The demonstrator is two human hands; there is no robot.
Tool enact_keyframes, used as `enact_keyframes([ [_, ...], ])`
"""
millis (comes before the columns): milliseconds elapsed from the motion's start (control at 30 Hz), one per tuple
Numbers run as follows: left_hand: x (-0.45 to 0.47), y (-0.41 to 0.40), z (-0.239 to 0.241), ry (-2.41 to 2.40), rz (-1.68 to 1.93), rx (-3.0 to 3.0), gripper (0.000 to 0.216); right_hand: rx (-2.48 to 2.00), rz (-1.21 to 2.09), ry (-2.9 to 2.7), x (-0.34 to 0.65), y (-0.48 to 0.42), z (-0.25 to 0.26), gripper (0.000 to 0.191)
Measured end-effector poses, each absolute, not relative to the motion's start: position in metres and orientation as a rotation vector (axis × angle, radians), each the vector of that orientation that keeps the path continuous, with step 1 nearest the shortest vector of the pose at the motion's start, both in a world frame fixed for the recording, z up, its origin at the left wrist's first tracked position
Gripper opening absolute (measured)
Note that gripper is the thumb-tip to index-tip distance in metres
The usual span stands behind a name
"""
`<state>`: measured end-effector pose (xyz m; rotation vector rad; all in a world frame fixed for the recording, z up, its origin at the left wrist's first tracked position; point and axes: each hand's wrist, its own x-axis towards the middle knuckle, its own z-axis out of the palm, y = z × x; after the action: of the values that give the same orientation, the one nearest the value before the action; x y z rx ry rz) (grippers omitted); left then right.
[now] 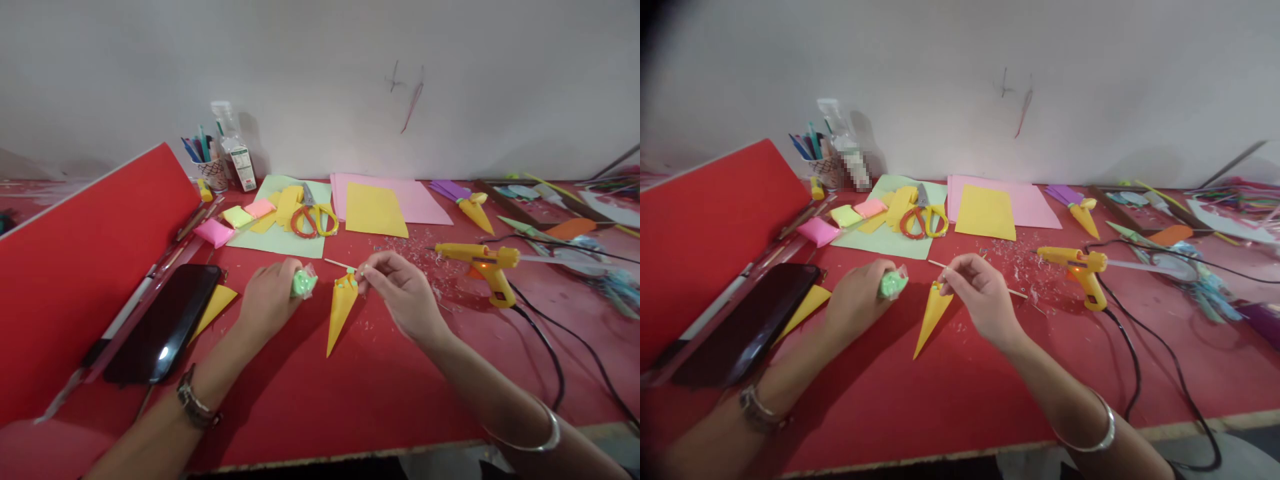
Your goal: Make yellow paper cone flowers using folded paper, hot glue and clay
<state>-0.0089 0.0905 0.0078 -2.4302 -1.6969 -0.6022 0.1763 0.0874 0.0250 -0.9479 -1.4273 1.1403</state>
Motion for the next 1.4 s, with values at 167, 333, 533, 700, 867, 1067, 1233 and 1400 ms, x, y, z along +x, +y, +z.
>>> enact_keyframes([
  [167,-0.018,0.097,0.004,-1.936,-0.440,-2.259,0.016,-0.993,1.292,-1.342,0.175,0.091,0.019,0.010],
  [333,-0.018,0.096,-0.001,-1.957,-0.289,-2.164,0.031,-1.024,1.320,-1.289,0.177,0.091,0.016,0.008],
  [533,-0.010,0.092,-0.003,-1.716,-0.609,-2.274,0.039,-1.048,1.447,-1.162,0.177,0.093,0.016,0.012],
  [700,0.008,0.081,-0.001,-1.594,-0.805,-2.574,0.025,-1.022,1.508,-1.083,0.177,0.093,0.019,0.011],
  [867,0.018,0.074,0.004,-1.818,-0.881,-2.710,0.023,-0.997,1.528,-1.094,0.177,0.092,0.020,0.006],
  [1067,0.023,0.073,0.004,-2.037,-0.554,-2.705,0.038,-1.001,1.476,-1.144,0.177,0.093,0.017,0.011],
  [1233,0.028,0.072,0.001,-1.916,-0.354,-2.702,0.037,-1.048,1.399,-1.163,0.176,0.094,0.018,0.014],
  [1400,0.029,0.073,-0.001,-1.817,-0.340,-2.701,0.013,-1.065,1.316,-1.210,0.174,0.093,0.019,0.018],
])
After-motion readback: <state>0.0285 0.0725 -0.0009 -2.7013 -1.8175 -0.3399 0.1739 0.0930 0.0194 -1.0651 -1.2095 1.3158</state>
